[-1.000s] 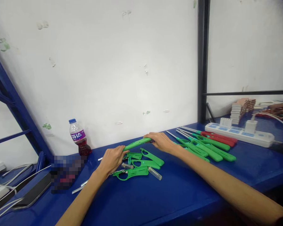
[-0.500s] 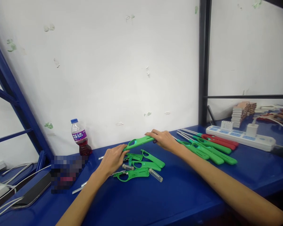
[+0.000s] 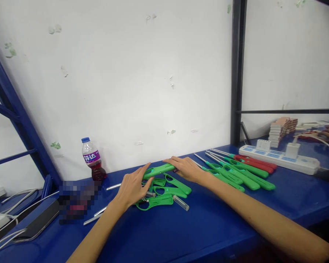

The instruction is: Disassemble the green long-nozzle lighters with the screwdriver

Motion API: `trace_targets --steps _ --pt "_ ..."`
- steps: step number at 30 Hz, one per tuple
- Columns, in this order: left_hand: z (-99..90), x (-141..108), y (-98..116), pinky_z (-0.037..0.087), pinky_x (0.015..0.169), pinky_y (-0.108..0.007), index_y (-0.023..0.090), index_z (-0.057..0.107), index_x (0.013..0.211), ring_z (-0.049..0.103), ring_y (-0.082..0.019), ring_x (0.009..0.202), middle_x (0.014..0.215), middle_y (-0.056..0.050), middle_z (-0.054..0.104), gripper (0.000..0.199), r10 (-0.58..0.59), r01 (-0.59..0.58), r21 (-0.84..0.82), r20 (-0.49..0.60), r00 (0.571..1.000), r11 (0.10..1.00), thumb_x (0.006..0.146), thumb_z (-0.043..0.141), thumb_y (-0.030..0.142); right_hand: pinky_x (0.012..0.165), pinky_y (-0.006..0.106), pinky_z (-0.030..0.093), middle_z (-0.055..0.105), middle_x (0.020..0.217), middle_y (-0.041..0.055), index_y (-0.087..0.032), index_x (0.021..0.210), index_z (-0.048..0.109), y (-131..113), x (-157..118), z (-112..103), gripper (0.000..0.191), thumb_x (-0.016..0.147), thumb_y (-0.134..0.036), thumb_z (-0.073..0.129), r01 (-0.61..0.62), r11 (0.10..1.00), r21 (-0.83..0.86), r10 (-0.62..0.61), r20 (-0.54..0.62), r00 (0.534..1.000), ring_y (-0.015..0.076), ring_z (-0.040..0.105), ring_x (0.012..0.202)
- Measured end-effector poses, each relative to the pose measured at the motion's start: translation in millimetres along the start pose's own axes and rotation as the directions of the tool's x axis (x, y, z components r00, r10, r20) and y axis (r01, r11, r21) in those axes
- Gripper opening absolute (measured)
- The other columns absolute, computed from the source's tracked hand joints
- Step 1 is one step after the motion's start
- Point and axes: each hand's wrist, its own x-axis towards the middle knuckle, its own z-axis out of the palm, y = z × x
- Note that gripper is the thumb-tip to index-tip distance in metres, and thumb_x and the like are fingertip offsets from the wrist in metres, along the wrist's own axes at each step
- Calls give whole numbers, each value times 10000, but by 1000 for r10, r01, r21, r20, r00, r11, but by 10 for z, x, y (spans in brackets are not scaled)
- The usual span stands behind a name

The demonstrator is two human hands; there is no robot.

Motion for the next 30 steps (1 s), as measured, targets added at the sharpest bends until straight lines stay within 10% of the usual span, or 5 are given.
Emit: trace_targets --steps 8,14,18,30 --pt "-50 52 9 513 771 -367 210 628 1234 726 -287 993 1149 -75 746 469 -121 121 34 -15 993 992 1044 381 562 698 273 406 716 1140 69 -267 1374 603 14 27 -7 389 990 -272 545 -140 970 201 161 -96 982 185 663 839" --pt "-39 55 -60 511 741 -361 217 556 1280 726 -292 965 1184 -77 729 454 -179 179 36 -7 984 983 993 513 566 729 305 443 708 905 50 -211 1101 699 139 77 -52 340 1013 -460 485 -326 825 462 448 -181 876 198 636 808" --pt "-21 56 -45 514 772 -346 211 568 1277 719 -283 1018 1162 -85 734 450 -161 160 30 41 986 987 995 514 558 720 292 497 686 1074 61 -214 1174 669 162 108 -58 444 1062 -470 324 -242 740 628 444 -185 877 155 631 789" --pt "28 50 38 523 807 -353 215 615 1273 715 -292 1061 1185 -95 731 428 -117 115 17 126 985 993 989 539 526 744 302 554 713 897 21 -222 1090 701 -86 117 -201 260 902 -402 697 -17 603 798 479 -345 807 162 680 784"
